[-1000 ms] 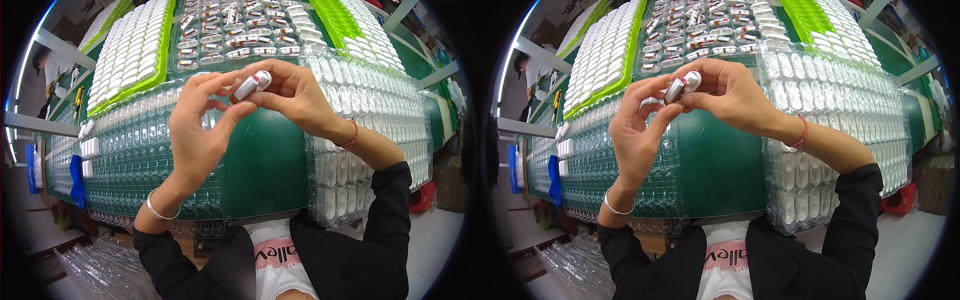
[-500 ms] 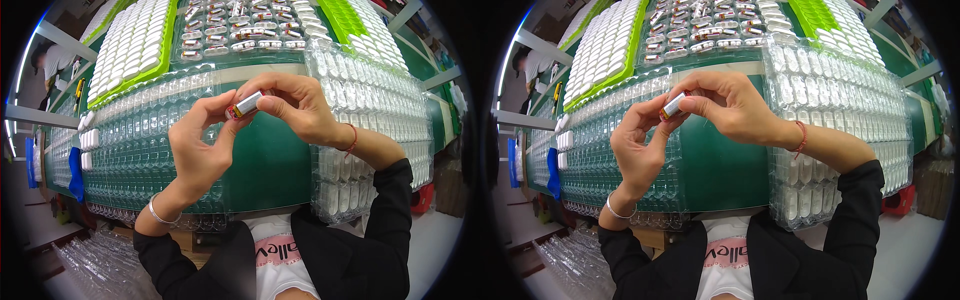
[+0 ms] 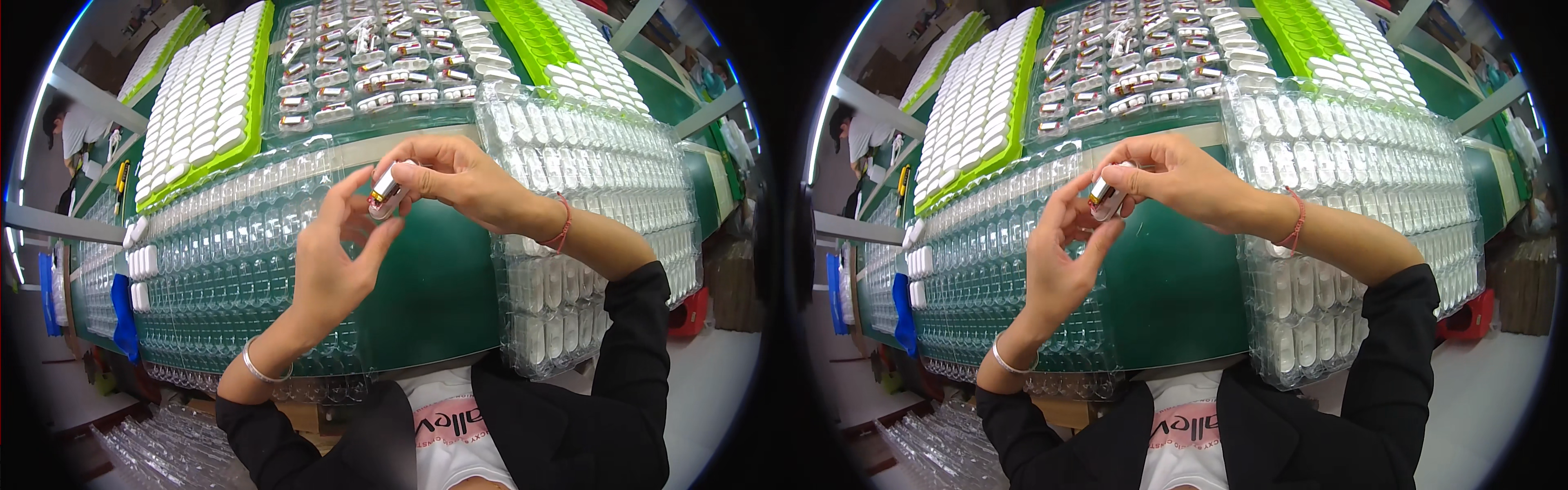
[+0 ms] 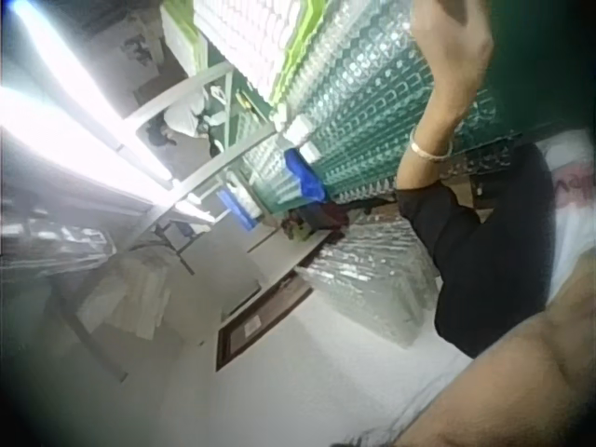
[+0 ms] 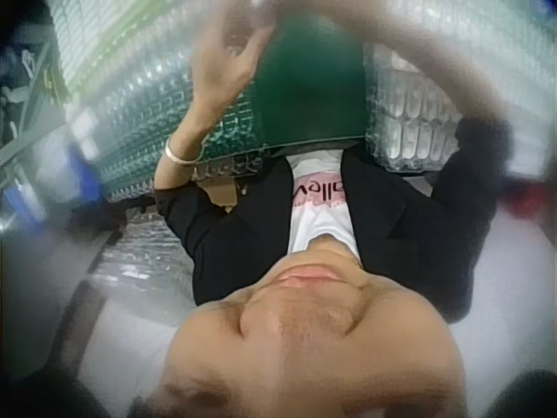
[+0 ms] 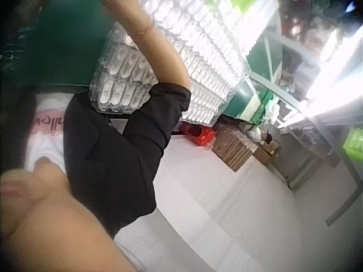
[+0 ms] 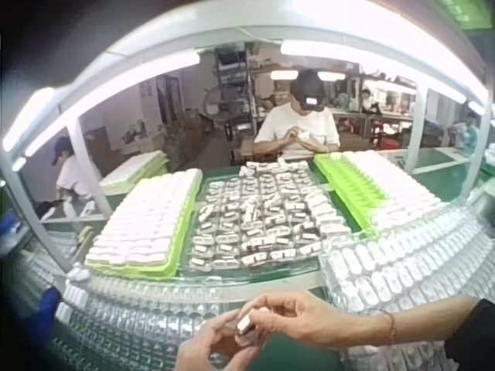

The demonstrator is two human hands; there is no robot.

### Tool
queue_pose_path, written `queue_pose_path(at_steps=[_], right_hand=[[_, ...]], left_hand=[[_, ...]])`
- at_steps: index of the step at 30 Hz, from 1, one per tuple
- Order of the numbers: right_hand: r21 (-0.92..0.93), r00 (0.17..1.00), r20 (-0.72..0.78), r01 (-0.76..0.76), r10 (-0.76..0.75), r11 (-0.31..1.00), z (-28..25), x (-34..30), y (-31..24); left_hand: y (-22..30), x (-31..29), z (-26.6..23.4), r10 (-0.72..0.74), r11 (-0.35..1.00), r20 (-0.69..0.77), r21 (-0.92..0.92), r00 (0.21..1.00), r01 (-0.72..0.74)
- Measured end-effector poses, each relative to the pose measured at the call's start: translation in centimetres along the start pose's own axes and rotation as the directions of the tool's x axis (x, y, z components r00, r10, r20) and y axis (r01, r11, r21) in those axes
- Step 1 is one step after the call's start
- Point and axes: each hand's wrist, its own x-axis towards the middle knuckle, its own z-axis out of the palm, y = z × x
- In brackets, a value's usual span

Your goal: The person repeatedly picks up white earbud cases and small cylindrical components from trays on a green workbench. They open the cases, insert the components, and close the cases, placing the finished units into a green tray. The process is repetitive and performed by hand.

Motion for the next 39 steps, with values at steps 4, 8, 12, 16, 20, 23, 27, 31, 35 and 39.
queue_pose_path(at_steps=[4, 8, 12, 16, 20, 23, 27, 31, 35, 39], right_hand=[[-0.038, 0.993, -0.103, -0.067, 0.062, 0.997, -2.4, 0.4, -1.0], [-0.198, 0.982, -0.186, -0.08, 0.043, 0.977, -5.2, 1.7, -2.1], [-0.534, 0.98, -0.192, -0.06, -0.051, 0.843, -9.0, 4.4, -3.1], [-0.374, 0.92, -0.382, -0.071, -0.084, 0.925, -16.6, 6.4, -5.1], [-0.498, 0.879, -0.469, -0.179, -0.09, 0.849, -19.7, 8.6, -4.5], [-0.448, 0.865, -0.501, -0.224, -0.035, 0.866, -20.6, 10.5, -3.0], [-0.583, 0.809, -0.552, -0.201, -0.203, 0.787, -23.2, 12.2, -0.9], [-0.966, 0.924, -0.242, -0.203, -0.295, 0.158, -24.2, 11.3, -1.1], [-0.954, 0.982, -0.183, -0.19, -0.053, -0.231, -23.7, 10.7, -0.2], [-0.926, 0.975, -0.198, -0.218, -0.096, -0.307, -23.5, 10.8, 0.2]], left_hand=[[-0.4, -1.8, -1.0, -0.023, 0.998, 0.093, 0.054, 0.995, 0.018], [-0.6, -2.7, -2.5, -0.028, 0.994, 0.12, 0.107, 0.992, 0.015], [-1.0, -3.5, -3.9, -0.03, 0.993, 0.131, 0.121, 0.991, 0.014], [-1.3, -4.0, -5.2, 0.001, 0.991, 0.181, 0.133, 0.984, -0.026], [-1.6, -4.4, -6.0, -0.054, 0.988, 0.17, 0.154, 0.984, 0.028], [-2.1, -4.1, -5.7, -0.057, 0.99, 0.164, 0.135, 0.985, 0.034], [-2.0, -3.8, -5.3, -0.043, 0.992, 0.184, 0.128, 0.982, 0.019], [-2.1, -3.9, -5.4, -0.062, 0.99, 0.17, 0.136, 0.984, 0.039], [-2.5, -3.8, -5.2, -0.065, 0.991, 0.158, 0.127, 0.985, 0.045], [-2.0, -3.5, -5.0, -0.046, 0.991, 0.179, 0.135, 0.983, 0.021]])
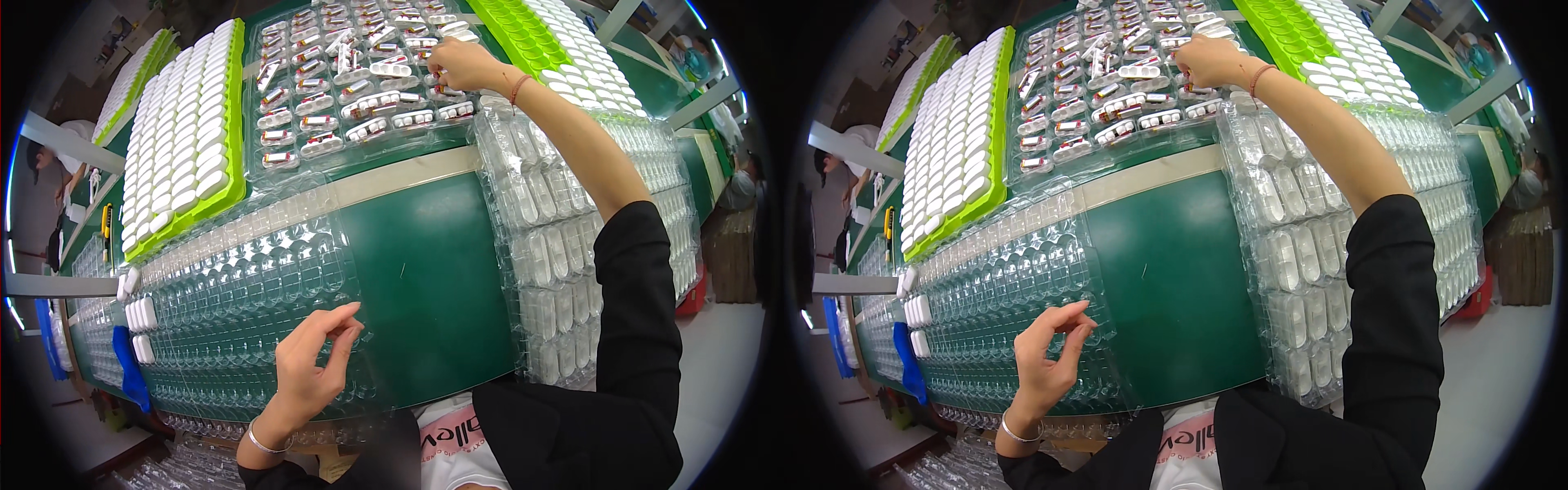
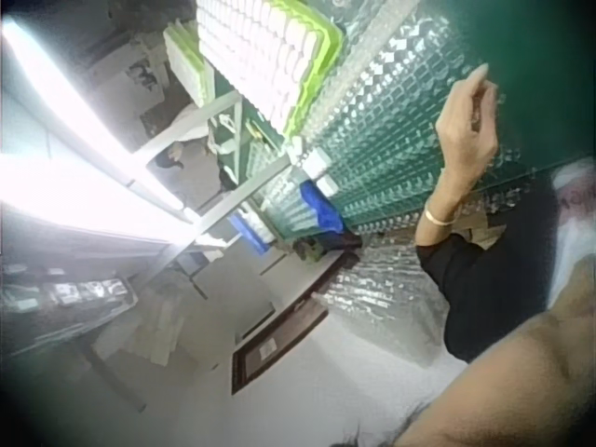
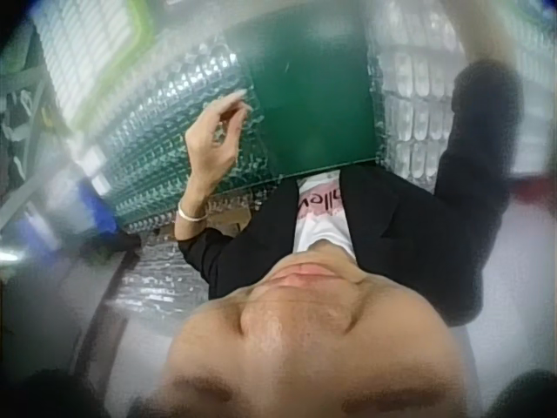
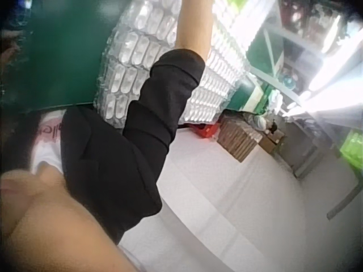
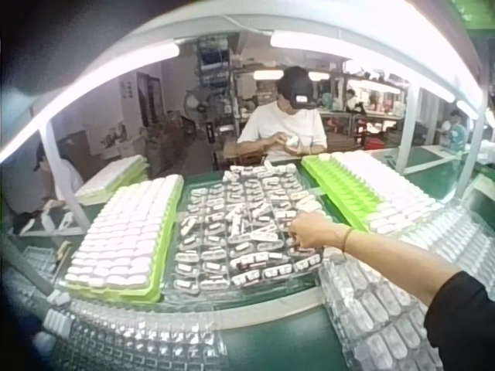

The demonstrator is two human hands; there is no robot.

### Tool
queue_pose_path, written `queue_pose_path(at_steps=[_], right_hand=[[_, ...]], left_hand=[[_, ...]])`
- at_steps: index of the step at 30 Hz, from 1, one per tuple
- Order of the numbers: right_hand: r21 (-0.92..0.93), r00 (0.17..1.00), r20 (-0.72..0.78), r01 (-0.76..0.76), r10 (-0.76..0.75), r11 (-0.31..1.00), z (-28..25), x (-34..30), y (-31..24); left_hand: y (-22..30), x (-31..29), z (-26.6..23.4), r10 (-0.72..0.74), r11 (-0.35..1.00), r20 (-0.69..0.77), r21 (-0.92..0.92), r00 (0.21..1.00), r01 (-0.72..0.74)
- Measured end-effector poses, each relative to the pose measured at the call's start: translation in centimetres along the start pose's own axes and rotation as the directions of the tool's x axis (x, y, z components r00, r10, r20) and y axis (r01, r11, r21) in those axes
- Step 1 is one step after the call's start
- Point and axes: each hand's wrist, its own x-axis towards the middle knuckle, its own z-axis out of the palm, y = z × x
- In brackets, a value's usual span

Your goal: The person repeatedly picks up white earbud cases and small cylindrical components from trays on a green workbench. They open the cases, insert the components, and close the cases, placing the finished units into a green tray. The process is repetitive and performed by hand.

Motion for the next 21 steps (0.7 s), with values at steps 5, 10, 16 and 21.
queue_pose_path(at_steps=[5, 10, 16, 21], right_hand=[[-0.036, 0.905, -0.388, 0.174, -0.175, 0.984, -2.1, -1.0, -1.3], [0.06, 0.611, -0.629, 0.655, -0.481, 0.753, -8.0, -7.3, -11.8], [0.173, 0.493, -0.595, 0.85, -0.635, 0.498, -9.3, -14.8, -17.6], [0.368, 0.594, -0.53, 0.804, -0.606, 0.466, -9.3, -16.4, -17.6]], left_hand=[[0.2, -0.1, -0.9, -0.006, 0.999, -0.035, -0.034, 0.999, 0.005], [0.9, 3.1, -0.8, -0.259, 0.868, -0.02, -0.444, 0.966, 0.223], [1.3, 5.4, 0.5, -0.107, 0.697, 0.208, -0.682, 0.972, 0.223], [1.5, 3.7, 1.4, -0.048, 0.702, 0.098, -0.705, 0.994, 0.104]])
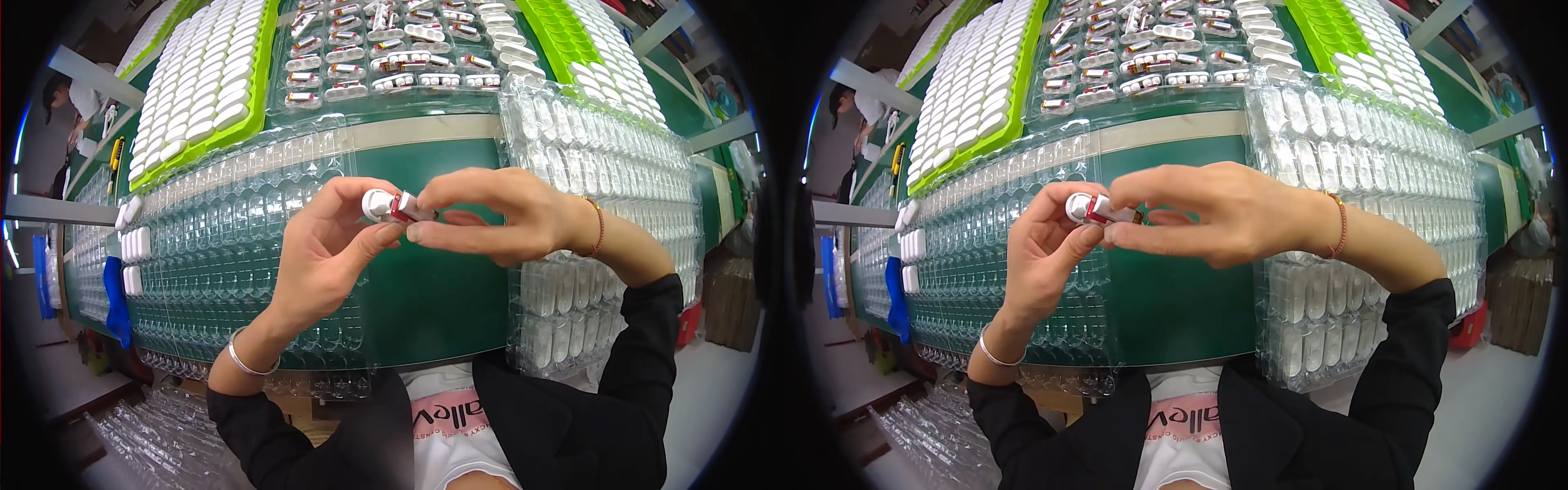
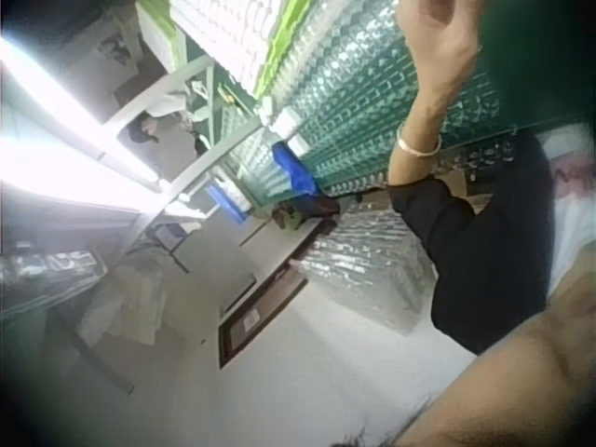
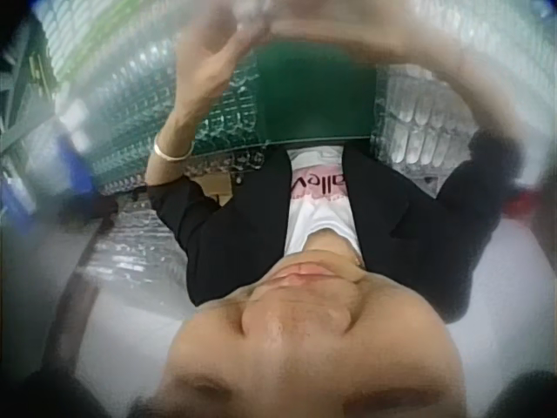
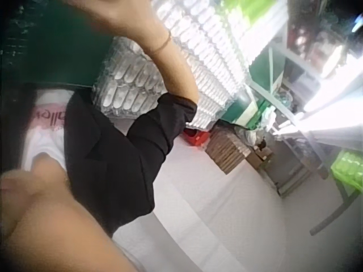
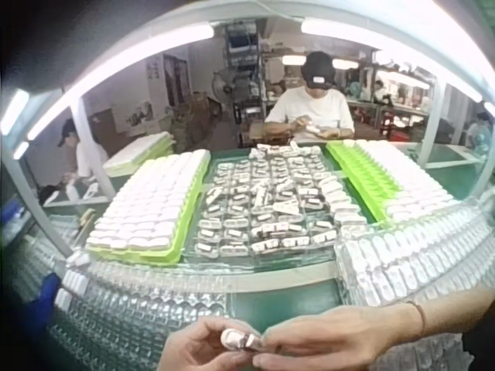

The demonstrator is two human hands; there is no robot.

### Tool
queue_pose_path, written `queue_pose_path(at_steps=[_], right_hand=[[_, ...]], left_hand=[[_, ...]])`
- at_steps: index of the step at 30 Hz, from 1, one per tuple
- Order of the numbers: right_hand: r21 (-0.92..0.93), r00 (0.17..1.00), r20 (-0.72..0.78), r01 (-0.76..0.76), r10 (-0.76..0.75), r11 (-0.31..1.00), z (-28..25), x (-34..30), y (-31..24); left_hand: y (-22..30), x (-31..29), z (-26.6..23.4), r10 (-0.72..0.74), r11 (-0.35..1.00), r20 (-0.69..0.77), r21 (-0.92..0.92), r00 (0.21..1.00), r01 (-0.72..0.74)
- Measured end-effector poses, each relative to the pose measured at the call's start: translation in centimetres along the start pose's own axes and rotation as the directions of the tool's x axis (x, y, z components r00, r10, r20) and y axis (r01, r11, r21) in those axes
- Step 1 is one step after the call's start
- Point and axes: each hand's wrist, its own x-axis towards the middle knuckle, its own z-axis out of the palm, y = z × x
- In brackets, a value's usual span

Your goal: The person repeatedly picks up white earbud cases and small cylindrical components from trays on a green workbench. They open the cases, insert the components, and close the cases, placing the finished units into a green tray. The process is repetitive and performed by hand.

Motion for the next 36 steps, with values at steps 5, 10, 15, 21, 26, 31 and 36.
queue_pose_path(at_steps=[5, 10, 15, 21, 26, 31, 36], right_hand=[[0.217, 0.875, -0.269, -0.351, 0.402, 0.911, 1.0, 1.4, -2.7], [0.428, 0.816, -0.216, -0.414, 0.536, 0.803, 1.7, 1.9, -3.0], [0.568, 0.759, -0.188, -0.433, 0.623, 0.699, 2.0, 1.9, -3.6], [0.459, 0.815, -0.243, -0.38, 0.526, 0.803, 1.5, 2.3, -4.4], [0.36, 0.814, -0.295, -0.389, 0.5, 0.848, 1.5, 2.5, -5.3], [0.361, 0.821, -0.321, -0.355, 0.472, 0.862, 1.4, 2.7, -4.6], [0.421, 0.837, -0.28, -0.334, 0.471, 0.844, 0.9, 2.9, -4.4]], left_hand=[[-0.2, -0.5, 1.5, 0.207, 0.953, -0.087, 0.241, 0.974, -0.181], [-0.1, -1.1, 2.3, 0.2, 0.932, -0.114, 0.329, 0.973, -0.153], [0.0, -1.5, 2.6, 0.3, 0.859, -0.111, 0.463, 0.947, -0.218], [0.0, -2.0, 3.0, 0.389, 0.807, -0.09, 0.514, 0.917, -0.292], [-1.1, -2.1, 3.3, 0.461, 0.791, -0.103, 0.497, 0.882, -0.356], [-1.0, -1.6, 3.2, 0.473, 0.823, -0.146, 0.424, 0.869, -0.378], [0.0, -1.4, 3.0, 0.491, 0.755, -0.112, 0.549, 0.864, -0.358]])
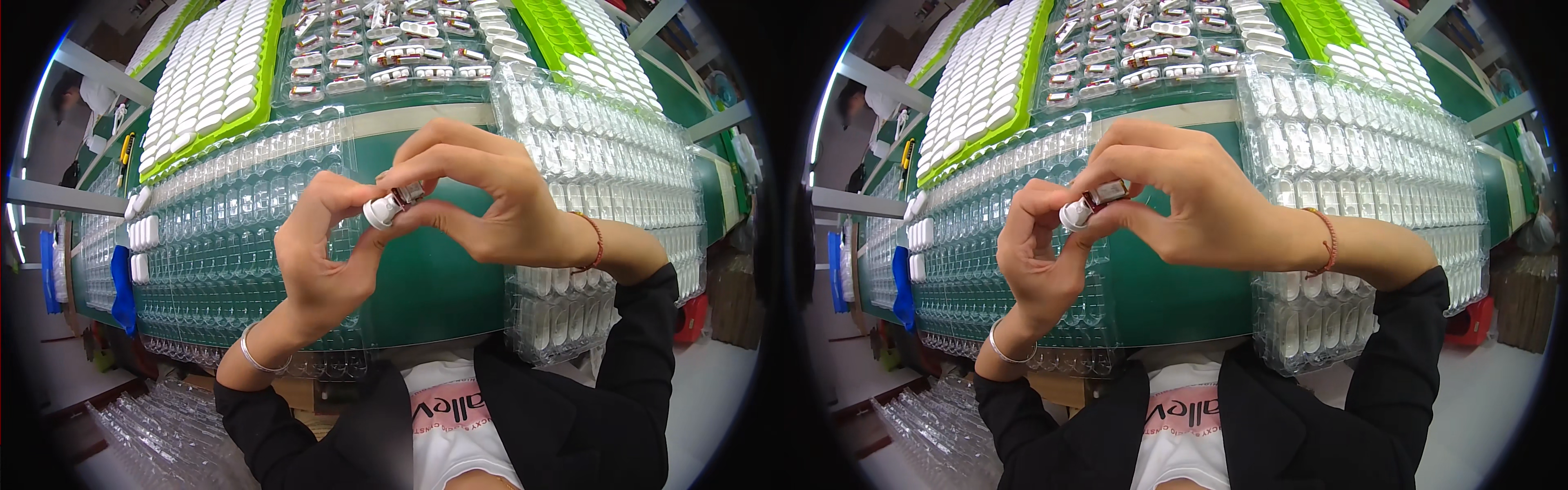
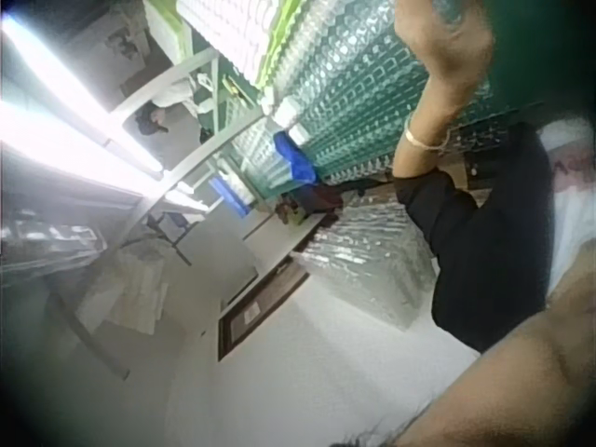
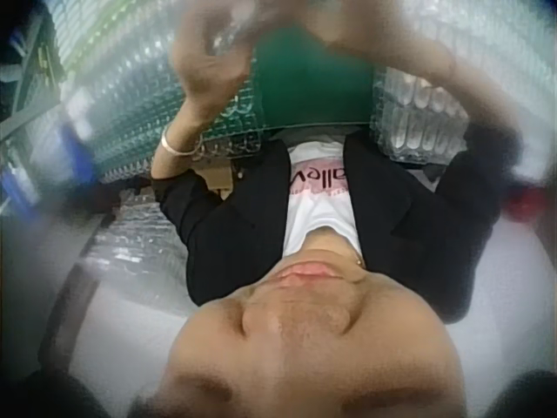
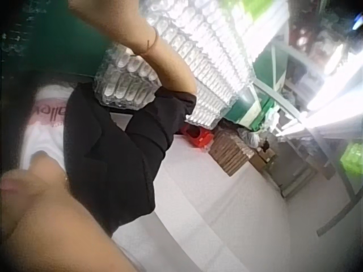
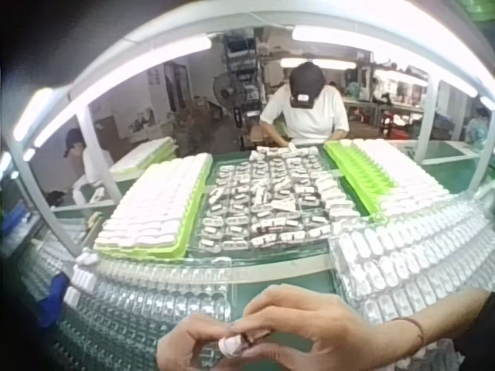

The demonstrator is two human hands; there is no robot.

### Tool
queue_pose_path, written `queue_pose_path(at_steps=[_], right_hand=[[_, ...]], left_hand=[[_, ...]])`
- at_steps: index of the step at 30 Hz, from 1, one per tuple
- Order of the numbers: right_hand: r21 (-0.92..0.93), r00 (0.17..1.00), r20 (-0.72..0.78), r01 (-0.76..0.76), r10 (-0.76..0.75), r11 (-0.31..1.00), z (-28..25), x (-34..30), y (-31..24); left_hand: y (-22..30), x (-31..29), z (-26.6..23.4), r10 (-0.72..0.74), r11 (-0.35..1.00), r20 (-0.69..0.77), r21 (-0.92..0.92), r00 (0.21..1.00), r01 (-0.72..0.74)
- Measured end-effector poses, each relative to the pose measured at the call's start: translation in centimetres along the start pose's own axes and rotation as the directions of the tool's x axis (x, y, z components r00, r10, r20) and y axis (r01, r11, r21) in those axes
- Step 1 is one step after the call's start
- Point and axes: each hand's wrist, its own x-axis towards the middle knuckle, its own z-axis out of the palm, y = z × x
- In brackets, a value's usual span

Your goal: The person repeatedly picks up white earbud cases and small cylindrical components from trays on a green workbench. They open the cases, insert the components, and close the cases, placing the finished units into a green tray. The process is repetitive and performed by hand.

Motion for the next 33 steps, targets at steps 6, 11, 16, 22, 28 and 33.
queue_pose_path(at_steps=[6, 11, 16, 22, 28, 33], right_hand=[[-0.011, 1.0, -0.001, 0.016, -0.016, 1.0, 0.4, 0.0, 0.2], [-0.042, 1.0, -0.015, 0.002, -0.002, 0.999, 1.3, -0.4, -0.6], [-0.084, 0.998, -0.03, 0.054, -0.057, 0.995, 2.3, -0.1, -0.8], [-0.114, 0.991, -0.091, 0.085, -0.096, 0.99, 3.0, 0.5, -0.8], [-0.159, 0.981, -0.127, 0.125, -0.146, 0.979, 2.9, 0.2, -1.1], [-0.023, 0.991, -0.109, 0.073, -0.075, 0.997, 2.3, 0.0, -1.3]], left_hand=[[0.2, -0.1, 0.0, 0.037, 0.999, -0.029, 0.011, 0.999, -0.037], [0.7, -1.0, -0.5, 0.076, 0.99, 0.032, 0.113, 0.997, -0.079], [1.2, -2.0, 0.0, 0.031, 0.999, -0.067, 0.041, 0.997, -0.029], [1.1, -2.2, -0.2, -0.066, 0.994, -0.125, -0.098, 0.99, 0.054], [1.2, -2.5, 0.2, -0.065, 0.996, -0.138, -0.07, 0.988, 0.056], [1.9, -2.4, 0.1, -0.079, 0.984, -0.12, -0.167, 0.99, 0.058]])
